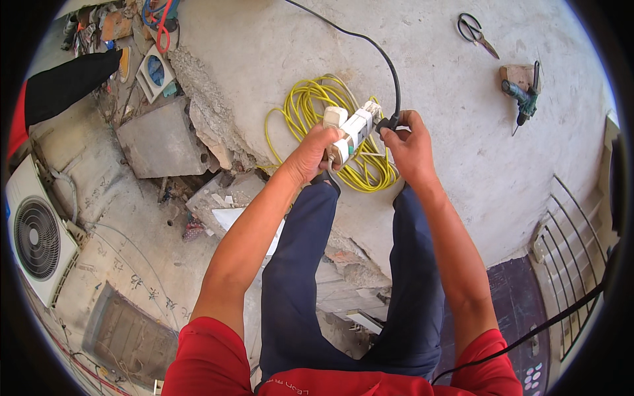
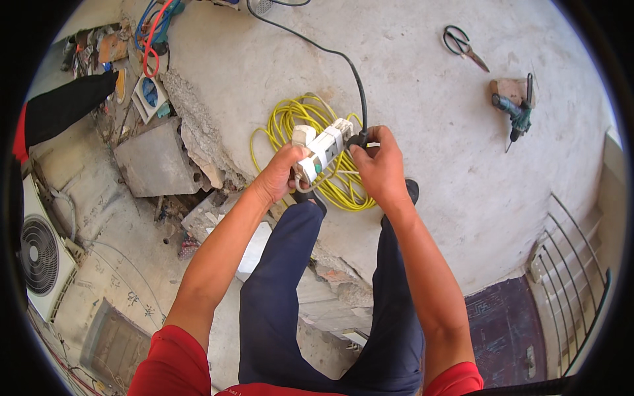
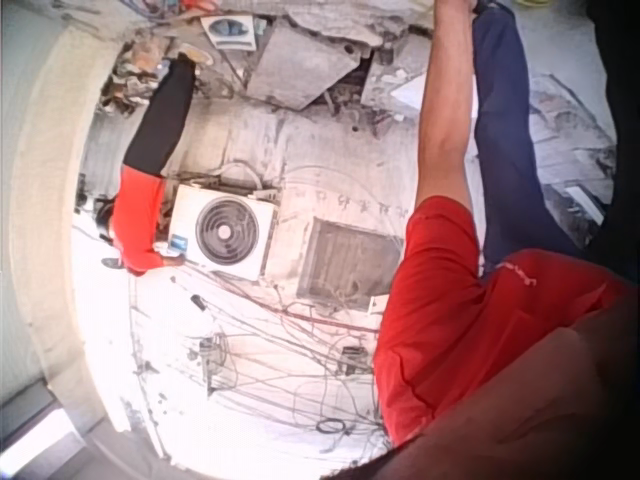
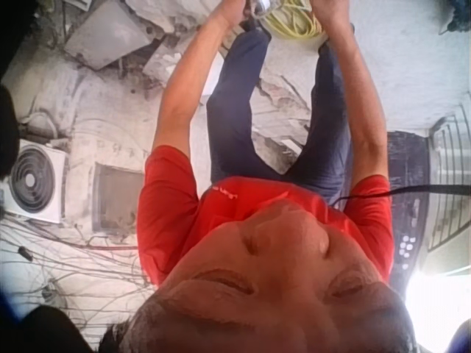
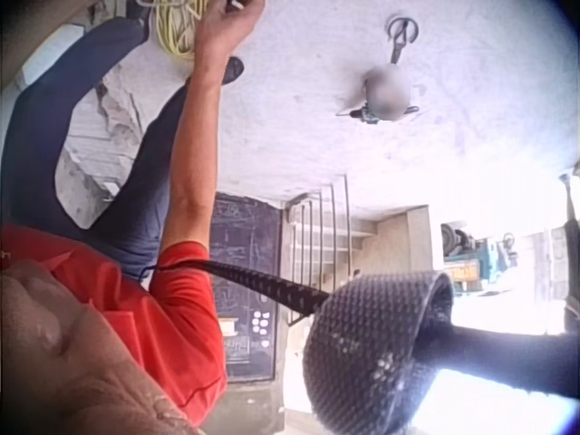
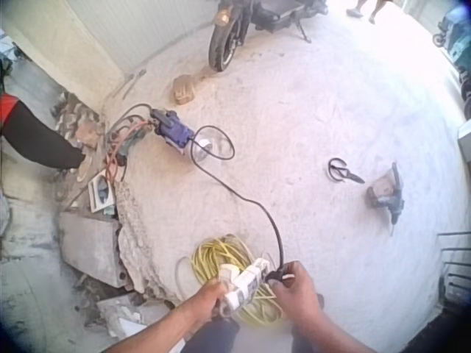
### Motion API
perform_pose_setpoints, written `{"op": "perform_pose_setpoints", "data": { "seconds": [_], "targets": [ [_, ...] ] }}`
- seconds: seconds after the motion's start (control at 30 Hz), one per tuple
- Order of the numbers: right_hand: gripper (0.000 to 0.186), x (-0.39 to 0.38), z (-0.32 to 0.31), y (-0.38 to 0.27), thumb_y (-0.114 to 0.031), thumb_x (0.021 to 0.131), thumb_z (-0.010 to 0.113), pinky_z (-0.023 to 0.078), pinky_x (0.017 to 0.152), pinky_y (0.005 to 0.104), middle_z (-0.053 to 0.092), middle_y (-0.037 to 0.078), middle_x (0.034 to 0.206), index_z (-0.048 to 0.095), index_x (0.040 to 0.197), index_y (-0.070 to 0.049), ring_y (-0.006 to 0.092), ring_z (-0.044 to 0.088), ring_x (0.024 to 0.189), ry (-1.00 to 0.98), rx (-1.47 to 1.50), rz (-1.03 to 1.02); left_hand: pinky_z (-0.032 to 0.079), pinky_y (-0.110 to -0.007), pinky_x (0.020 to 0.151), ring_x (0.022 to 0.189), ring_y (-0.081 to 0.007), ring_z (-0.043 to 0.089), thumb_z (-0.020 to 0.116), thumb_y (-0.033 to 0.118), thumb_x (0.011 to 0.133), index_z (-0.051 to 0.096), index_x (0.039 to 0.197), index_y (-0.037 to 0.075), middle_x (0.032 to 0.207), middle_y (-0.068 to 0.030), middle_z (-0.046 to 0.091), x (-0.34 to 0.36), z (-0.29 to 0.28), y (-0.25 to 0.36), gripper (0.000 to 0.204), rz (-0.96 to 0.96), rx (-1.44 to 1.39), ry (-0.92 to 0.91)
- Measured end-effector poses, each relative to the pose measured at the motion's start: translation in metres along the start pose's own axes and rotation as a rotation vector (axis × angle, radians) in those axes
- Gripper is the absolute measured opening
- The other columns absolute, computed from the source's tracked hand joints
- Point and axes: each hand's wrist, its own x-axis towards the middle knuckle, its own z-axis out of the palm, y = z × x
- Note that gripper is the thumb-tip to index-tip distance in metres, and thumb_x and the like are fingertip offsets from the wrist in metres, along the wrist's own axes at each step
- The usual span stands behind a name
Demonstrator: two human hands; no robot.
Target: The person retrieves a vacuum pump and red and blue hoses from a blue three-wheeled vehicle, carries them to an outdoor area with an air conditioner, and connects the hoses to the pump. The person then retrieves a yellow extension cord, walks back to the work area, and plugs the cord into a power strip.
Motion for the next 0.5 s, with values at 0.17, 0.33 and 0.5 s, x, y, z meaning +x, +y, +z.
{"op": "perform_pose_setpoints", "data": {
  "seconds": [0.17, 0.33, 0.5],
  "targets": [
    [0.021, -0.006, 0.002, -0.001, -0.005, 0.094, 0.069, 0.051, 0.066, 0.0329, 0.07, 0.013, 0.084, 0.062, 0.111, 0.004, 0.0138, 0.063, 0.072, -0.101, -0.043, 0.014, 0.05, -0.025, 0.049, 0.069, -0.0131, 0.067, 0.068, 0.044, 0.086, 0.06, 0.118, 0.005, 0.089, -0.0055, 0.067, -0.005, 0.004, 0.0, 0.051, -0.103, -0.039, -0.121],
    [0.02, -0.014, 0.006, -0.005, -0.001, 0.092, 0.07, 0.051, 0.067, 0.0321, 0.068, 0.013, 0.082, 0.064, 0.11, 0.004, 0.0134, 0.064, 0.072, -0.085, -0.018, -0.025, 0.062, -0.034, 0.062, 0.081, -0.0217, 0.074, 0.073, 0.048, 0.091, 0.055, 0.136, 0.007, 0.107, -0.0178, 0.073, -0.012, 0.008, -0.001, 0.064, -0.041, -0.152, -0.186],
    [0.021, -0.022, 0.009, -0.009, 0.003, 0.095, 0.067, 0.056, 0.077, 0.03, 0.072, 0.012, 0.094, 0.062, 0.114, 0.006, 0.0141, 0.071, 0.086, -0.166, -0.011, -0.02, 0.06, -0.032, 0.056, 0.069, -0.0206, 0.072, 0.069, 0.04, 0.094, 0.057, 0.132, 0.006, 0.103, -0.0141, 0.073, -0.019, 0.01, -0.003, 0.053, -0.142, -0.258, -0.08]
  ]
}}
